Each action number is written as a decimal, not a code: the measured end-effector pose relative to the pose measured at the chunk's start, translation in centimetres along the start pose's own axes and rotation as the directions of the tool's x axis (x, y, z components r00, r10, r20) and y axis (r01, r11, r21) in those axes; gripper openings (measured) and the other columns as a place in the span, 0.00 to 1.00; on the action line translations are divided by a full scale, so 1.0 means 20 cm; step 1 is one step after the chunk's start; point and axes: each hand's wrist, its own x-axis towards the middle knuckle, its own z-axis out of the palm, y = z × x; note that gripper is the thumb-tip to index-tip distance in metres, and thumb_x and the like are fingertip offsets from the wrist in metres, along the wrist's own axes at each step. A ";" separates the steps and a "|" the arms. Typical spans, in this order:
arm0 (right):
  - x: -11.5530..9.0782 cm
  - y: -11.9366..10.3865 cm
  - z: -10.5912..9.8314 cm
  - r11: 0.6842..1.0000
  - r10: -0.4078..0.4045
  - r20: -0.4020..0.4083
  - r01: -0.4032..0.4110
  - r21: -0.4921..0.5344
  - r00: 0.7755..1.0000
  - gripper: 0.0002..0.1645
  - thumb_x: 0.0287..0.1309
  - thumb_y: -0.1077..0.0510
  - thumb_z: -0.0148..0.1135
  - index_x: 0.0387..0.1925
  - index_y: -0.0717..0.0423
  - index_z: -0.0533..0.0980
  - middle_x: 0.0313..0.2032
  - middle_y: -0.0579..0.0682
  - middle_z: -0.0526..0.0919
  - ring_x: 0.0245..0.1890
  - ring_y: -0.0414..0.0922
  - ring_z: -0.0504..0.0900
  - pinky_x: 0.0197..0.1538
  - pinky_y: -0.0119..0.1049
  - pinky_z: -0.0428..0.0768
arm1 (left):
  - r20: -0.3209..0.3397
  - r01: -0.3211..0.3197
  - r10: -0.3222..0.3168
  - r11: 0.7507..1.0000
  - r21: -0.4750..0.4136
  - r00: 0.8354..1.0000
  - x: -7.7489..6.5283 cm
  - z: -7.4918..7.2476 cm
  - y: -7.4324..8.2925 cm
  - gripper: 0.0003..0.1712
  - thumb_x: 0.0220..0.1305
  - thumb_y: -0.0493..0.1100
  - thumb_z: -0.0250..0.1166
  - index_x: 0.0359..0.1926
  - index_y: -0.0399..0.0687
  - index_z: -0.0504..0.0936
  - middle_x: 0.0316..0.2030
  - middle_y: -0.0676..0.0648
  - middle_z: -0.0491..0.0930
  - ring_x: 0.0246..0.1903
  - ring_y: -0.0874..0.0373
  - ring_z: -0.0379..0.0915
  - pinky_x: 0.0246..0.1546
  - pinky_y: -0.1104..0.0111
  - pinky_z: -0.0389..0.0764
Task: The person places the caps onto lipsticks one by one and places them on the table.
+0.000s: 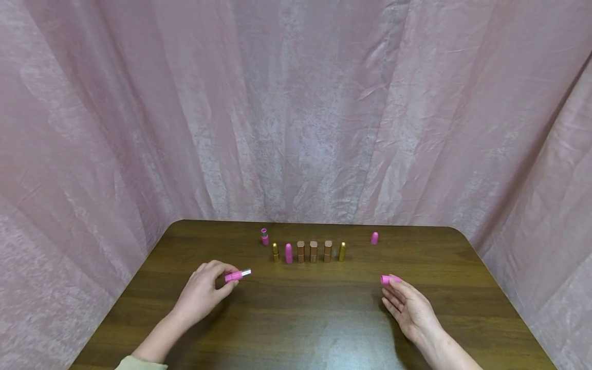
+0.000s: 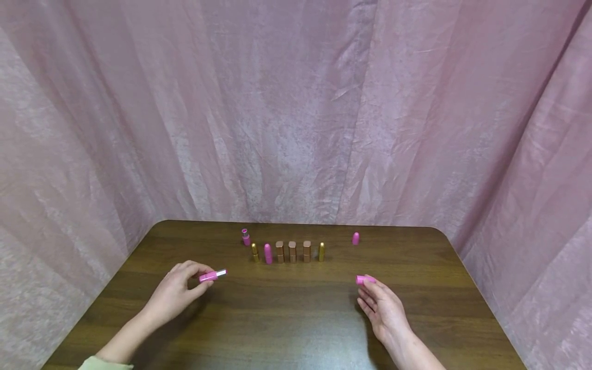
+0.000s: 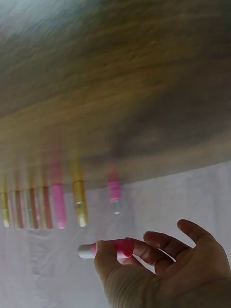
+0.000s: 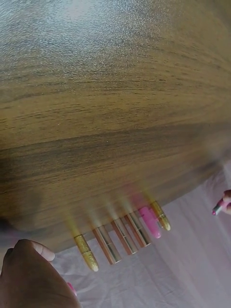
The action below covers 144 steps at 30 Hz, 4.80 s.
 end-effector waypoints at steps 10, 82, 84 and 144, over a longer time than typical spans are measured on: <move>0.00 0.02 0.04 0.999 -0.030 0.009 0.030 -0.021 1.000 0.07 0.75 0.58 0.56 0.46 0.43 0.78 0.40 0.39 0.87 0.50 0.40 0.81 0.58 0.36 0.78 | -0.012 -0.143 0.143 0.990 0.012 0.990 0.09 0.07 0.14 0.13 0.58 0.47 0.78 0.43 0.65 0.87 0.42 0.63 0.81 0.43 0.60 0.74 0.49 0.54 0.73; -0.01 0.23 0.48 0.998 -0.044 0.089 0.048 -0.047 0.995 0.20 0.67 0.59 0.65 0.59 0.59 0.76 0.43 0.43 0.84 0.52 0.46 0.79 0.66 0.54 0.68 | 0.118 -0.228 0.230 0.973 -0.030 0.966 0.28 0.48 0.66 0.12 0.61 0.55 0.74 0.45 0.63 0.88 0.38 0.62 0.82 0.37 0.63 0.69 0.39 0.65 0.74; -0.01 0.24 0.48 0.998 -0.043 0.091 0.047 -0.050 0.995 0.20 0.67 0.59 0.65 0.59 0.59 0.76 0.43 0.43 0.84 0.51 0.45 0.79 0.65 0.53 0.69 | 0.118 -0.228 0.230 0.973 -0.028 0.966 0.28 0.48 0.66 0.12 0.61 0.56 0.74 0.45 0.64 0.88 0.38 0.63 0.81 0.37 0.63 0.69 0.40 0.65 0.74; 0.08 0.06 0.18 0.471 -0.341 0.320 0.455 -0.756 0.884 0.16 0.68 0.52 0.67 0.53 0.55 0.83 0.47 0.46 0.86 0.48 0.43 0.82 0.53 0.39 0.77 | 0.132 0.079 -0.078 0.997 -0.005 0.988 0.25 0.29 0.17 0.10 0.58 0.49 0.78 0.38 0.63 0.84 0.34 0.61 0.82 0.36 0.57 0.74 0.41 0.56 0.74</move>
